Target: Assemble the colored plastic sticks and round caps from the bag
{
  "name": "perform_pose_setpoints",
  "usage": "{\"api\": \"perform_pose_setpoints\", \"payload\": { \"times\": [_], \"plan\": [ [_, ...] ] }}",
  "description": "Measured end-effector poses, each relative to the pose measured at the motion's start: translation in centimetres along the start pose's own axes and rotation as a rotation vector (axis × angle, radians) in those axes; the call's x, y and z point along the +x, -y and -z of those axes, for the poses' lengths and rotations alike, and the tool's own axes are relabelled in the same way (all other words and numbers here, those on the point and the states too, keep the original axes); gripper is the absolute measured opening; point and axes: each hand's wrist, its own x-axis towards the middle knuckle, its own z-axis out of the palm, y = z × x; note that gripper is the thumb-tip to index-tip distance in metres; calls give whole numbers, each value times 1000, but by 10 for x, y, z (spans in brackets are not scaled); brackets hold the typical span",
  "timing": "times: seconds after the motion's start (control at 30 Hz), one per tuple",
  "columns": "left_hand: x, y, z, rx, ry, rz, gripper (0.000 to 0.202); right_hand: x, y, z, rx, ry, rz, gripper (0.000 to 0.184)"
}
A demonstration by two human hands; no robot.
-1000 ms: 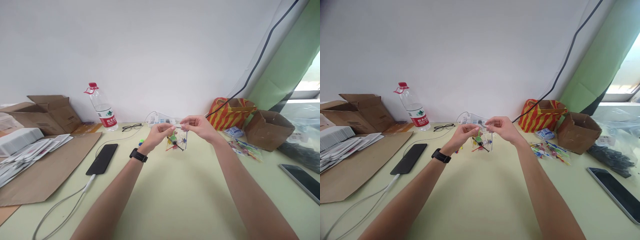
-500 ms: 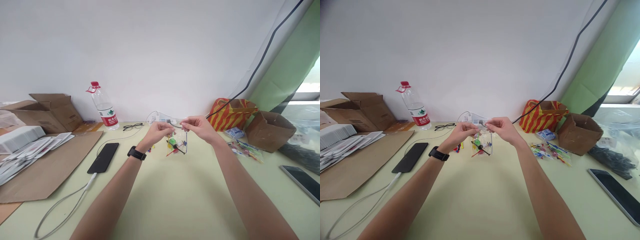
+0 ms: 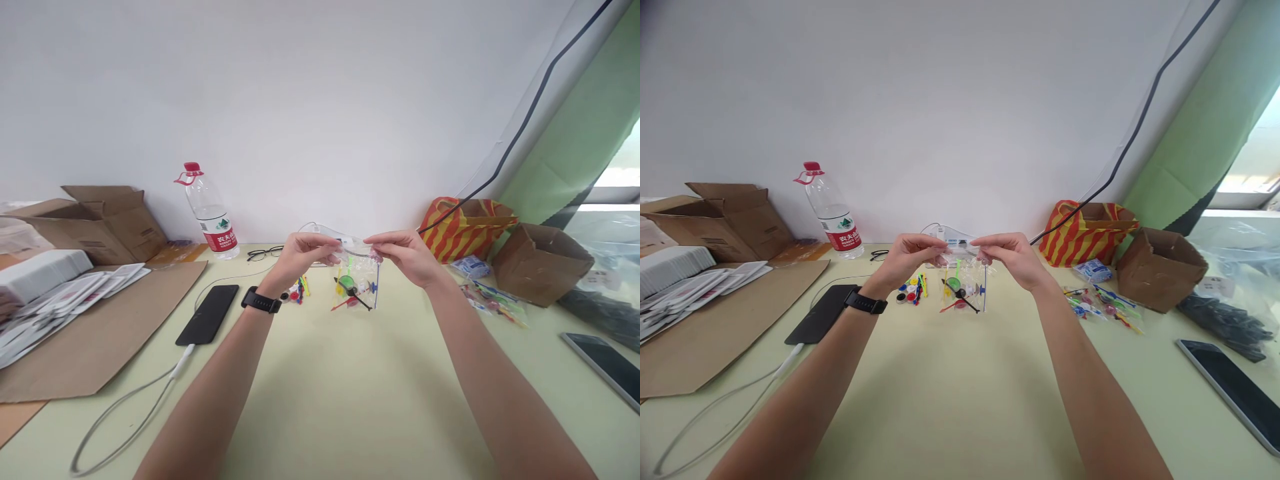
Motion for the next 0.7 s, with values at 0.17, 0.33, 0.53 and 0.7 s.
{"api": "perform_pose_setpoints", "payload": {
  "times": [0.17, 0.33, 0.53, 0.7],
  "plan": [
    [0, -6, -2, -35, -21, -7, 16, -1, 3, 0, 31, 20, 18, 18],
    [-1, -12, -8, 56, -70, -45, 25, -1, 5, -2, -37, 3, 79, 19],
    [-2, -17, -12, 108, -103, -21, 46, -2, 9, -5, -142, 0, 114, 27],
    [-1, -19, -11, 188, -25, 31, 39, -1, 9, -7, -153, -8, 112, 30]
  ]
}}
